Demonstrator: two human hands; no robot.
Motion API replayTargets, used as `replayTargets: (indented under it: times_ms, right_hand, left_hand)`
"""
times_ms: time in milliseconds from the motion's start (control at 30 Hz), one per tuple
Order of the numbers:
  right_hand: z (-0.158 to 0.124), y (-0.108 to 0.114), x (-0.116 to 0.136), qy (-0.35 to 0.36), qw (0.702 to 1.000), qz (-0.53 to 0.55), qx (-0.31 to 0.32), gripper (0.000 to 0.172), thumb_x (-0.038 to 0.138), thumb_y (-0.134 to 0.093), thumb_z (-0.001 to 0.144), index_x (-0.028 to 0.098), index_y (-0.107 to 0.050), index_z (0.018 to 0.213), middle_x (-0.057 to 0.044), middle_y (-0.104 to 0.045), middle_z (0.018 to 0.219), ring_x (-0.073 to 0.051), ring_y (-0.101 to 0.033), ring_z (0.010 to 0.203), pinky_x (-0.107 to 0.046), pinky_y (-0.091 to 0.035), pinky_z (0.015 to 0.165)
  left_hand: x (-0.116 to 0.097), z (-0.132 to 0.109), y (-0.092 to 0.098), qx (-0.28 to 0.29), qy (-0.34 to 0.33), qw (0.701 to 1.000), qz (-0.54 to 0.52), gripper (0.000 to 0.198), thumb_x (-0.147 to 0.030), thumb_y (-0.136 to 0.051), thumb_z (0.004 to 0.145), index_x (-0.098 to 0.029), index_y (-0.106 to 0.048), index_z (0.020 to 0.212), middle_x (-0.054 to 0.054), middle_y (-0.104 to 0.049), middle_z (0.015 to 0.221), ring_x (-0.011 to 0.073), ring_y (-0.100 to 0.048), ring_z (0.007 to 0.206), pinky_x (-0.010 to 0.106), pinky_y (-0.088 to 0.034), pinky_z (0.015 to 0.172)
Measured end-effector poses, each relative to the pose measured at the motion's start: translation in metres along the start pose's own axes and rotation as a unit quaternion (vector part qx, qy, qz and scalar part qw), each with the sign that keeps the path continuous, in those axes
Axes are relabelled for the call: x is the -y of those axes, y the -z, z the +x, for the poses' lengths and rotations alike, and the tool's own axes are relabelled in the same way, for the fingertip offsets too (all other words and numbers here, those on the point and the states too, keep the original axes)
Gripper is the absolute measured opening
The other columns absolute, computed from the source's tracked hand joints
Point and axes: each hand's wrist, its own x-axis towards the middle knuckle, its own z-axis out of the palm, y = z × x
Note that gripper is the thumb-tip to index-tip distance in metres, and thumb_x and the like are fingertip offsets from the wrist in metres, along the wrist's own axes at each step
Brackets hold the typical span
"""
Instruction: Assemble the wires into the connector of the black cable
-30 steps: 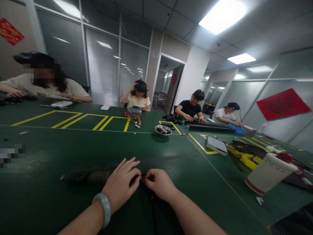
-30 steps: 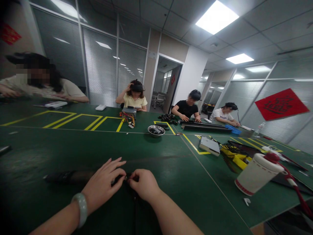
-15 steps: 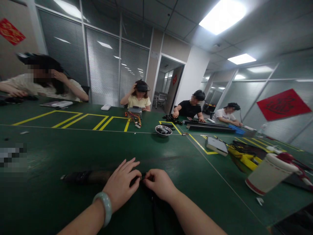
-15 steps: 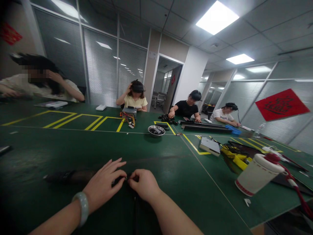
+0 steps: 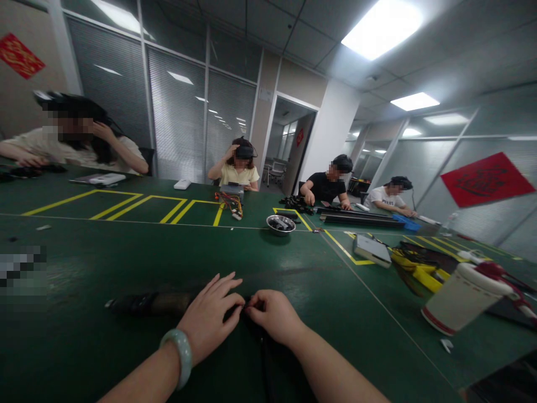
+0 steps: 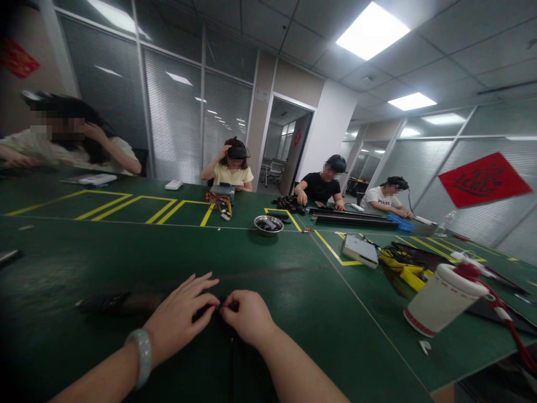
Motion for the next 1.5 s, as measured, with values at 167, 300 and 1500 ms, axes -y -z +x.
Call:
replayTargets:
  times_ms: [167,300,1500]
  right_hand:
    - [-0.0001,0.0012,0.0031,-0.012,1.0,-0.008,0.001,0.009,0.024,-0.062,0.082,0.019,-0.069,0.083,0.001,-0.069,0.079,-0.011,-0.058,0.07,-0.02,-0.038,0.064]
    - [-0.0002,0.0017,0.0038,-0.015,1.0,-0.001,0.008,0.01,0.027,-0.063,0.082,0.019,-0.069,0.083,0.001,-0.068,0.078,-0.011,-0.058,0.068,-0.02,-0.037,0.062]
    - [0.0005,0.001,0.0045,-0.009,1.0,-0.004,0.006,0.009,0.025,-0.061,0.082,0.021,-0.069,0.084,0.002,-0.068,0.078,-0.011,-0.057,0.067,-0.02,-0.038,0.062]
  left_hand:
    - [-0.0031,0.0012,0.0017,-0.006,-0.015,1.0,-0.005,0.018,-0.03,-0.051,0.086,-0.029,-0.066,0.098,0.0,-0.058,0.128,0.0246,-0.044,0.129,0.054,-0.026,0.113]
    - [-0.0002,0.0017,0.0035,-0.034,0.025,0.999,0.004,0.016,-0.03,-0.052,0.086,-0.027,-0.065,0.092,0.001,-0.06,0.124,0.0259,-0.045,0.128,0.056,-0.025,0.112]
    - [0.0002,0.0004,0.0002,-0.015,-0.028,0.999,-0.012,0.017,-0.031,-0.052,0.086,-0.028,-0.067,0.092,0.0,-0.058,0.129,0.0254,-0.04,0.132,0.055,-0.022,0.114]
